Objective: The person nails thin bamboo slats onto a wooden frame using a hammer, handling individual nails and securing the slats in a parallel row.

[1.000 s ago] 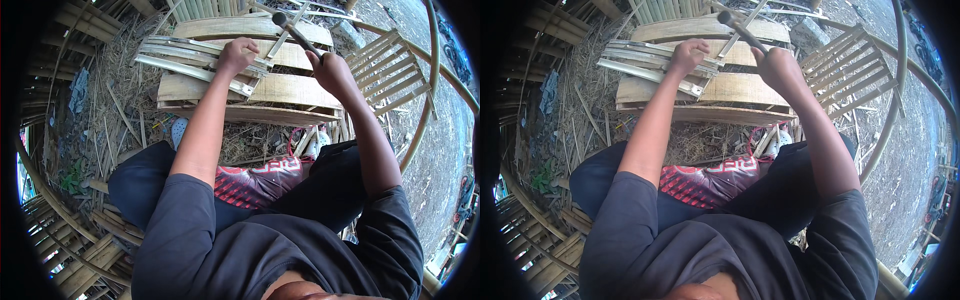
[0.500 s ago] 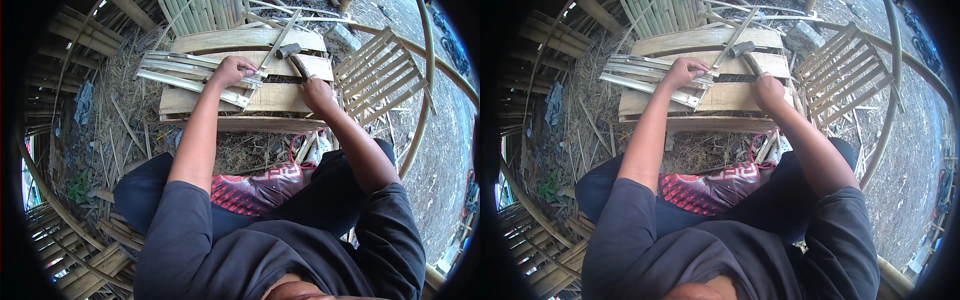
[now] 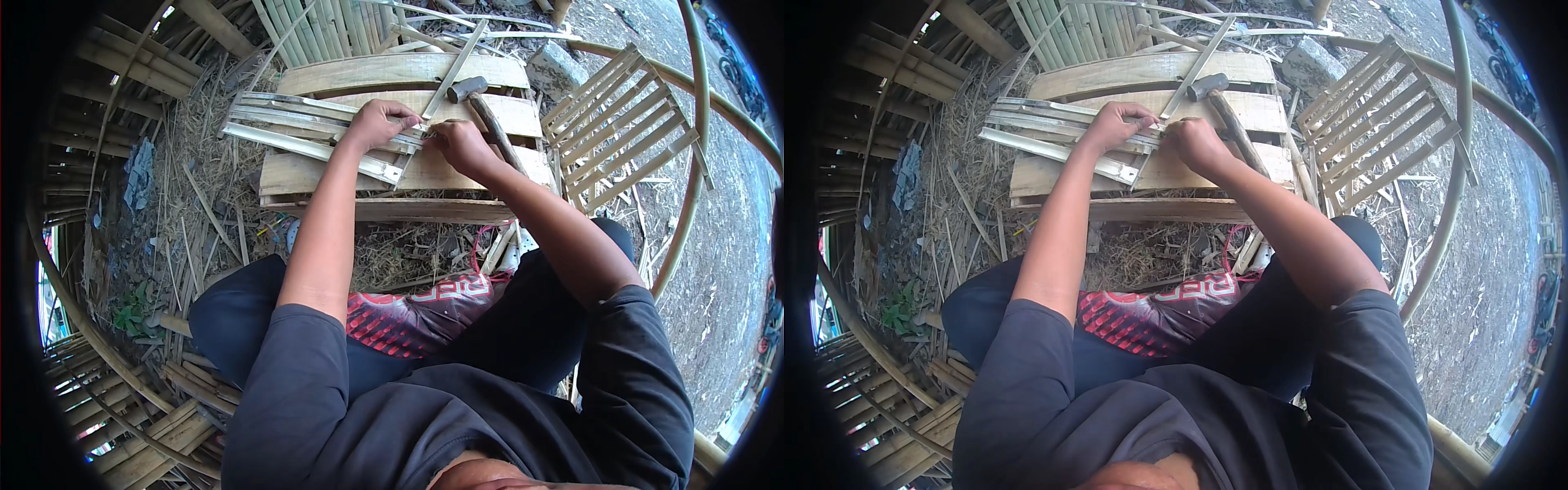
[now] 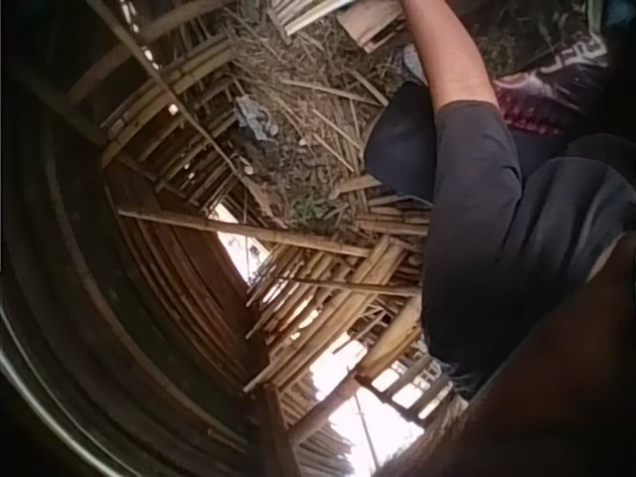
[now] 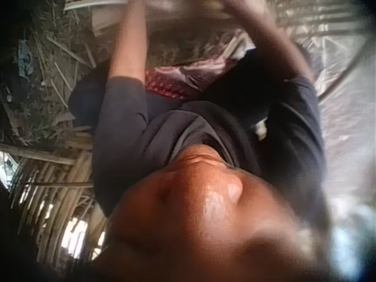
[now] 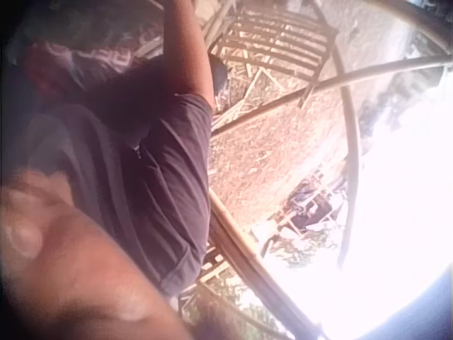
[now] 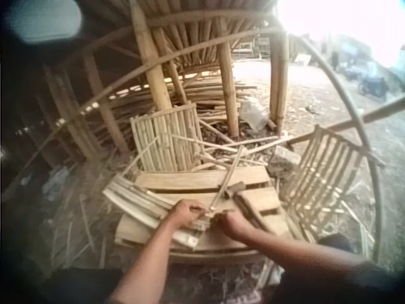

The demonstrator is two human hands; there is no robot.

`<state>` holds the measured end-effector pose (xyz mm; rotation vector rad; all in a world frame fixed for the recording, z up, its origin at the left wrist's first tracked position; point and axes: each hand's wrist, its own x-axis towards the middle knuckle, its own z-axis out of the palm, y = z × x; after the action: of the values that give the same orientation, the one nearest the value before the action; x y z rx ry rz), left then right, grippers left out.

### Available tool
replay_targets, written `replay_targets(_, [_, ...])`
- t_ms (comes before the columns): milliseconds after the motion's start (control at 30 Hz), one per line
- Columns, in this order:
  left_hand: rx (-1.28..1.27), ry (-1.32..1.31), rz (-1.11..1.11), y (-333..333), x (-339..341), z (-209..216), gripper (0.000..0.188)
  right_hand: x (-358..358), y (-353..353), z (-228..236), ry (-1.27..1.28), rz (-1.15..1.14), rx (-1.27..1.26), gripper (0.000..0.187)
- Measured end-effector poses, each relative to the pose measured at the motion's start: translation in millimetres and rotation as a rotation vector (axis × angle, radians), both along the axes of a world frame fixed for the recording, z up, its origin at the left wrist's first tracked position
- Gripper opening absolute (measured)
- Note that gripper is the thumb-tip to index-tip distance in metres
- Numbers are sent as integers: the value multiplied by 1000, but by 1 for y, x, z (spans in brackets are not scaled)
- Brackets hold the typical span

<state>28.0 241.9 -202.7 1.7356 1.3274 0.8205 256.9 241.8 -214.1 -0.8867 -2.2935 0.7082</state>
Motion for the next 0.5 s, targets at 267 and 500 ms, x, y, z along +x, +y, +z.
replay_targets(267, [-15,9,39,-3,-1,-3,20,-20,6,16,-50,-160,-47,14])
replay_targets(500, [48,127,91,0,2,-3,31,-20,15,3,-173,-215,-138,24])
